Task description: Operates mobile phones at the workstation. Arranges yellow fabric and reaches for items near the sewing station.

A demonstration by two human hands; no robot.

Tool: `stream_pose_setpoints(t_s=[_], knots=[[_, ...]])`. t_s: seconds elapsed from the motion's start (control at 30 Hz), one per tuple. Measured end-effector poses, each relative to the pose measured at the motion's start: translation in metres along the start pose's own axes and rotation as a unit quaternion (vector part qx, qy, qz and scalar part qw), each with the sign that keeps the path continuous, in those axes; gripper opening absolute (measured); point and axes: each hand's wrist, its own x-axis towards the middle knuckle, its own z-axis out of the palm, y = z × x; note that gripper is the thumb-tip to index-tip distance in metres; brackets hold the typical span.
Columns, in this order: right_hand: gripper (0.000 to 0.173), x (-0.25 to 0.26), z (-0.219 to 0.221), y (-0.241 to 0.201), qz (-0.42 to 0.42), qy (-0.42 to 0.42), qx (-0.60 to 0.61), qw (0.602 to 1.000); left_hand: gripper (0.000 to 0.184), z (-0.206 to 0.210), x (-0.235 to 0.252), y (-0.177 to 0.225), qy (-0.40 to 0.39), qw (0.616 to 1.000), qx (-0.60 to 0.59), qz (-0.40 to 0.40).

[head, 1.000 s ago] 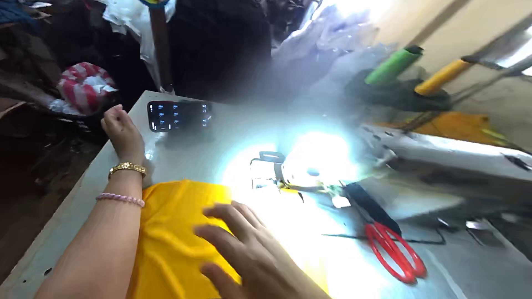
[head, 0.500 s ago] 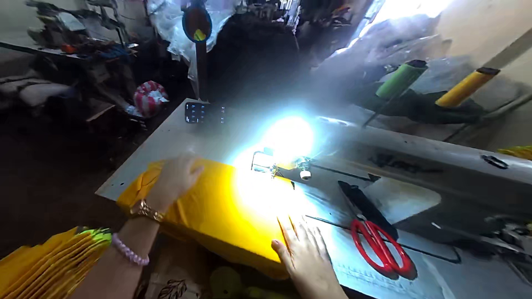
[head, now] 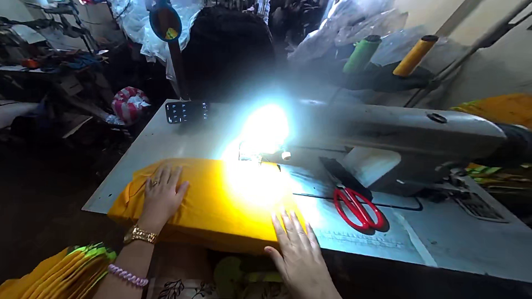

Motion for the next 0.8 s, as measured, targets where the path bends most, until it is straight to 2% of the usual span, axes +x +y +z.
stream_pose_setpoints(t_s=[0.2, 0.37, 0.47, 0.57, 0.67, 0.7, 0.73, 0.77, 0.8], knots=[[0.079, -0.015, -0.015, 0.024, 0.035, -0.05, 0.006, 0.998, 0.065, 0.004, -0.003, 0.002, 0.003, 1.0, 0.008, 0.005], [0.08, -0.011, -0.019, 0.035, 0.019, -0.051, 0.003, 0.999, 0.064, 0.003, -0.007, 0.013, 0.0, 1.0, 0.006, -0.015], [0.079, -0.007, -0.012, 0.043, -0.003, -0.003, -0.004, 1.0, 0.063, -0.006, -0.006, 0.017, -0.024, 0.999, -0.001, -0.028], [0.065, -0.019, -0.022, 0.047, -0.016, 0.029, 0.095, 0.995, 0.061, -0.01, -0.011, 0.014, -0.033, 0.999, -0.036, -0.015], [0.036, -0.047, -0.035, 0.052, -0.003, 0.093, 0.203, 0.975, 0.062, -0.008, -0.01, 0.009, -0.016, 0.997, -0.069, -0.006], [0.032, -0.063, -0.036, 0.053, 0.02, 0.083, 0.212, 0.974, 0.062, -0.009, -0.009, 0.008, -0.015, 0.997, -0.073, -0.003], [0.032, -0.08, -0.037, 0.054, 0.057, 0.035, 0.209, 0.976, 0.061, -0.011, -0.009, 0.009, -0.019, 0.997, -0.073, 0.0], [0.034, -0.096, -0.037, 0.056, 0.111, -0.047, 0.204, 0.972, 0.059, -0.014, -0.009, 0.01, -0.02, 0.997, -0.073, 0.003], [0.041, -0.108, -0.033, 0.061, 0.181, -0.149, 0.202, 0.951, 0.058, -0.016, -0.01, 0.013, -0.01, 0.997, -0.073, 0.009]])
